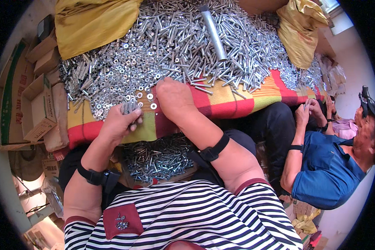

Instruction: Assembling washers onto metal bolts from a large pile.

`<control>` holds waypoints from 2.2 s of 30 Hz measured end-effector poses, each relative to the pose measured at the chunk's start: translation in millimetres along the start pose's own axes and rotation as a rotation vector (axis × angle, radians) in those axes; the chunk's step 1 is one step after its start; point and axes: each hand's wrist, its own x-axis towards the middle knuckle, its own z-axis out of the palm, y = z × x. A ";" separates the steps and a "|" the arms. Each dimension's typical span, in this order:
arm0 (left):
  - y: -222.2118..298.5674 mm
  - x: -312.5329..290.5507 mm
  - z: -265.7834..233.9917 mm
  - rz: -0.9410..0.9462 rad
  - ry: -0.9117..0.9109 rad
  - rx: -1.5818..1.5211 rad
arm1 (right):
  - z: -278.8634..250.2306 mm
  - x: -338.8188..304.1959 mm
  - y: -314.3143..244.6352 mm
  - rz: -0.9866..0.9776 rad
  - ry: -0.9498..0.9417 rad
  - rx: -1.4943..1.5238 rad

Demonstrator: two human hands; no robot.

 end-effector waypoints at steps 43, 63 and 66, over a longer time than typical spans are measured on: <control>0.2 14.3 -13.8 0.244 0.162 0.105 | -10.8 4.5 5.9 0.056 0.043 0.808; 3.8 10.6 -12.7 0.158 0.169 -0.203 | -7.6 -2.3 3.0 -0.048 0.195 0.635; 6.0 5.9 -23.8 0.124 0.207 -0.242 | -6.5 -4.1 -0.9 -0.100 0.207 0.483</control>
